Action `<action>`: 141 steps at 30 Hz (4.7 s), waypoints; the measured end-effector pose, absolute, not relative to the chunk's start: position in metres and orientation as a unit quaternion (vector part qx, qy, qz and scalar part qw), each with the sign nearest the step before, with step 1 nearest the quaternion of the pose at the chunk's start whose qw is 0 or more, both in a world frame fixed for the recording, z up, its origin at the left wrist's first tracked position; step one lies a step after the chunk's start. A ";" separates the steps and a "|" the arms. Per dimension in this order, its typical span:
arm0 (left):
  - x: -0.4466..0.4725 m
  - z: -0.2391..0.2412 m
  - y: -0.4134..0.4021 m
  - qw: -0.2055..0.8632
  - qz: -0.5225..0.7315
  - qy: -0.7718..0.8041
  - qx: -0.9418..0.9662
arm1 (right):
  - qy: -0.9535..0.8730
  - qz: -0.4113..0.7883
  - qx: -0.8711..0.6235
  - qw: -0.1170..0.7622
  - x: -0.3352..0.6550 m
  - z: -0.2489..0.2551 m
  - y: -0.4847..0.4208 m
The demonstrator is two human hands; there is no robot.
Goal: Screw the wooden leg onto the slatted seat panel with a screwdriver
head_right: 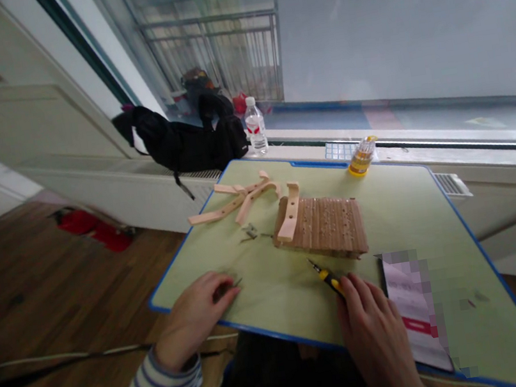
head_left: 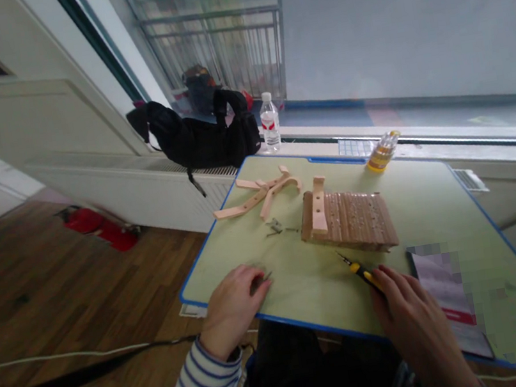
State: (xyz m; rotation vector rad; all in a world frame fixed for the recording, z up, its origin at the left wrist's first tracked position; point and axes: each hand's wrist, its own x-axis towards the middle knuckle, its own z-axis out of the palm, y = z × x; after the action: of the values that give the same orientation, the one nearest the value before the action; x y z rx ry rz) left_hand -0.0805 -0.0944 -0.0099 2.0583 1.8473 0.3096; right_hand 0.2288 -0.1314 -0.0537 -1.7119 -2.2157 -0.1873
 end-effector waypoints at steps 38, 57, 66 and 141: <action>-0.018 0.017 -0.094 0.577 0.436 0.534 0.437 | -0.763 0.092 -0.520 0.372 0.179 -0.005 -0.129; 0.007 0.027 -0.083 0.537 0.491 0.516 0.452 | -0.691 0.141 -0.510 0.492 0.162 0.032 -0.111; -0.013 0.011 0.002 0.091 0.332 0.581 0.738 | -0.692 0.175 -0.563 0.416 0.216 0.070 -0.074; -0.037 -0.013 0.052 0.129 0.291 0.279 0.906 | -0.891 0.221 -0.363 0.161 0.181 0.021 0.078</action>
State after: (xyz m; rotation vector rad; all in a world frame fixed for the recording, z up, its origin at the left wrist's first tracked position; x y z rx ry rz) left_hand -0.0371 0.0516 -0.0130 2.6343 0.8112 0.8455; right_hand 0.1810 0.0776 0.0209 -1.0370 -2.5436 0.6322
